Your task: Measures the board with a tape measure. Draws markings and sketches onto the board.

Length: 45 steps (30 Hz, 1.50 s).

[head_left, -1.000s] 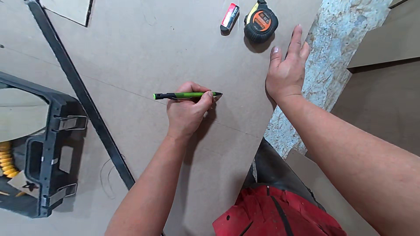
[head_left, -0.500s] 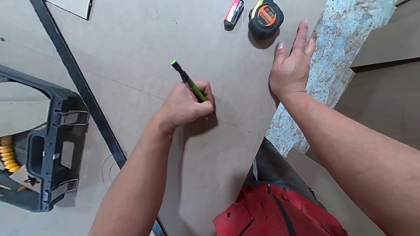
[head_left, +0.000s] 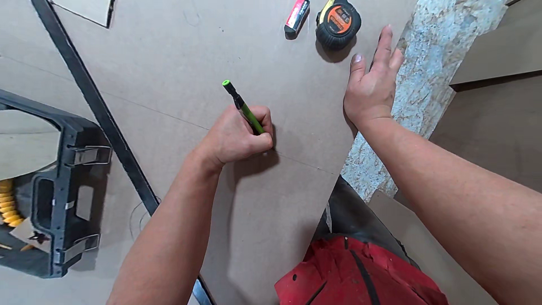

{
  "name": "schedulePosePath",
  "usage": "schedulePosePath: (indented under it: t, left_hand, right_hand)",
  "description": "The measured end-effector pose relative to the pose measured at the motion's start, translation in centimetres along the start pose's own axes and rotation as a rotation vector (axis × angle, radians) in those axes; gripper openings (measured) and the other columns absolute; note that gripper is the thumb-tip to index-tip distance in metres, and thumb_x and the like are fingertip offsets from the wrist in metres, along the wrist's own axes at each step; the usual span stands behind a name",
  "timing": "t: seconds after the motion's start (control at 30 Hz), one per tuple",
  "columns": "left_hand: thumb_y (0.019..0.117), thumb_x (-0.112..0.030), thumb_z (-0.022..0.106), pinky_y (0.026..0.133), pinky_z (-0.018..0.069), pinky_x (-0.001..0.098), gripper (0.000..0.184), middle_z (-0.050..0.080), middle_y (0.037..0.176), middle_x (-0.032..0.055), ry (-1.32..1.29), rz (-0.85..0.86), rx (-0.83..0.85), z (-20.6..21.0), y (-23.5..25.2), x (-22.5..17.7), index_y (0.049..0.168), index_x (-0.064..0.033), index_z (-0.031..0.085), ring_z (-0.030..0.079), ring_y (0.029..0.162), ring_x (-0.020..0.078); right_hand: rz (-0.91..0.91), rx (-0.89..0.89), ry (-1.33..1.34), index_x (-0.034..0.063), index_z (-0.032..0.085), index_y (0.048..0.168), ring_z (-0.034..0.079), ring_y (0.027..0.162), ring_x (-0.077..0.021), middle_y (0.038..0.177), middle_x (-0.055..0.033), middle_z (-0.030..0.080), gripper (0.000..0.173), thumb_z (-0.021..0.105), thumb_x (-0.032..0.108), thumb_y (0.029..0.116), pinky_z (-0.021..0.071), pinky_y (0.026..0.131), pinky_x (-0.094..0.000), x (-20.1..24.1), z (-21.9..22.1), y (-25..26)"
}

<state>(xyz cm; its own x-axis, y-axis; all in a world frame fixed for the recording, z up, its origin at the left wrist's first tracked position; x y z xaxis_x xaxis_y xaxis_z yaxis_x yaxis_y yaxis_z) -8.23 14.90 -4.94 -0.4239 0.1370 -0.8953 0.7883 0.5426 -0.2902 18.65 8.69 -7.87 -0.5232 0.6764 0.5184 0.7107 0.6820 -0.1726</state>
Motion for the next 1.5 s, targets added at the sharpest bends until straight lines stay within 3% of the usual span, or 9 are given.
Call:
schedulePosePath:
  t: [0.17, 0.33, 0.53, 0.77, 0.97, 1.1, 1.33, 1.5]
  left_hand:
    - [0.0835, -0.022, 0.070, 0.051, 0.0541, 0.0268, 0.006, 0.069, 0.070, -0.0025, -0.043, 0.014, 0.006, -0.3, 0.0, 0.2, 0.082, -0.0158, 0.070, 0.064, 0.059, 0.0083]
    - [0.0820, -0.020, 0.070, 0.047, 0.0487, 0.0247, 0.004, 0.067, 0.069, -0.0027, -0.058, 0.007, -0.001, -0.2, -0.1, 0.3, 0.081, -0.0159, 0.070, 0.060, 0.056, 0.0073]
    - [0.0884, -0.020, 0.073, 0.060, 0.0628, 0.0311, 0.010, 0.074, 0.079, 0.0032, -0.131, 0.004, -0.072, -0.3, -0.2, 0.5, 0.092, -0.0109, 0.073, 0.072, 0.067, 0.0150]
    - [0.0879, -0.020, 0.074, 0.059, 0.0618, 0.0296, 0.009, 0.074, 0.078, 0.0017, -0.111, -0.004, -0.110, -0.1, -0.3, 0.3, 0.092, -0.0118, 0.074, 0.071, 0.066, 0.0134]
    - [0.0925, -0.010, 0.073, 0.065, 0.0656, 0.0329, 0.008, 0.076, 0.082, 0.0051, -0.225, 0.032, -0.472, 0.4, -0.9, 0.4, 0.097, -0.0047, 0.070, 0.075, 0.070, 0.0168]
    - [0.0921, -0.010, 0.072, 0.063, 0.0651, 0.0320, 0.007, 0.076, 0.082, 0.0041, -0.211, 0.045, -0.583, 0.9, -1.3, 0.4, 0.096, -0.0061, 0.068, 0.074, 0.070, 0.0160]
    - [0.0914, -0.009, 0.071, 0.059, 0.0638, 0.0305, 0.005, 0.075, 0.079, 0.0028, -0.179, 0.064, -0.613, 1.0, -1.3, 0.4, 0.093, -0.0067, 0.067, 0.073, 0.066, 0.0146]
    - [0.0903, -0.011, 0.073, 0.061, 0.0618, 0.0284, 0.005, 0.075, 0.081, 0.0019, -0.158, 0.083, -0.508, 1.0, -1.3, 0.4, 0.093, -0.0077, 0.071, 0.072, 0.068, 0.0121]
  right_hand:
    - [0.001, 0.001, 0.008, 0.0213, 0.018, 0.167, 0.065, 0.115, -0.0277, 0.164, -0.0214, 0.027, 0.069, 0.039, 0.047, 0.1065, 0.0583, 0.087, -0.0410, 0.0, -0.1, 0.0]
    - [-0.001, 0.002, 0.010, 0.0219, 0.017, 0.167, 0.065, 0.116, -0.0267, 0.164, -0.0214, 0.028, 0.069, 0.039, 0.047, 0.1065, 0.0582, 0.088, -0.0404, 0.0, 0.0, 0.0]
    - [0.004, -0.004, 0.008, 0.0229, 0.017, 0.167, 0.064, 0.117, -0.0261, 0.164, -0.0208, 0.028, 0.068, 0.039, 0.047, 0.1066, 0.0579, 0.089, -0.0398, 0.0, 0.0, 0.1]
    - [0.006, -0.008, 0.001, 0.0224, 0.018, 0.167, 0.065, 0.114, -0.0256, 0.164, -0.0210, 0.028, 0.068, 0.038, 0.047, 0.1067, 0.0583, 0.086, -0.0387, -0.1, 0.1, 0.0]
    - [0.007, -0.008, 0.001, 0.0229, 0.017, 0.167, 0.066, 0.113, -0.0257, 0.164, -0.0200, 0.028, 0.068, 0.038, 0.048, 0.1067, 0.0582, 0.086, -0.0394, 0.0, 0.0, 0.0]
    - [0.003, -0.002, 0.012, 0.0211, 0.018, 0.167, 0.065, 0.114, -0.0275, 0.163, -0.0217, 0.029, 0.069, 0.039, 0.046, 0.1065, 0.0584, 0.086, -0.0406, 0.0, -0.1, 0.1]
    - [0.003, -0.004, 0.009, 0.0214, 0.018, 0.167, 0.066, 0.112, -0.0254, 0.163, -0.0210, 0.028, 0.068, 0.039, 0.046, 0.1067, 0.0585, 0.085, -0.0390, 0.0, -0.1, 0.0]
    - [0.008, 0.003, 0.004, 0.0220, 0.018, 0.167, 0.065, 0.114, -0.0261, 0.164, -0.0214, 0.027, 0.068, 0.039, 0.047, 0.1066, 0.0585, 0.086, -0.0387, 0.0, 0.0, 0.1]
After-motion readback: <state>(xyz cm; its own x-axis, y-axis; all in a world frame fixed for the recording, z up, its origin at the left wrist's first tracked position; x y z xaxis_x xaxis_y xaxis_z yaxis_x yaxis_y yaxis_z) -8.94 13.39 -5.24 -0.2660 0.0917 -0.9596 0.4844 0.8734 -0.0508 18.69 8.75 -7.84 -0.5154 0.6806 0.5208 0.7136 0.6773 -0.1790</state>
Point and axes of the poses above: each hand's wrist, its own y-axis towards the middle knuckle, its own z-axis out of the palm, x = y × z, the point moved 6 cm from there along y, towards the middle knuckle
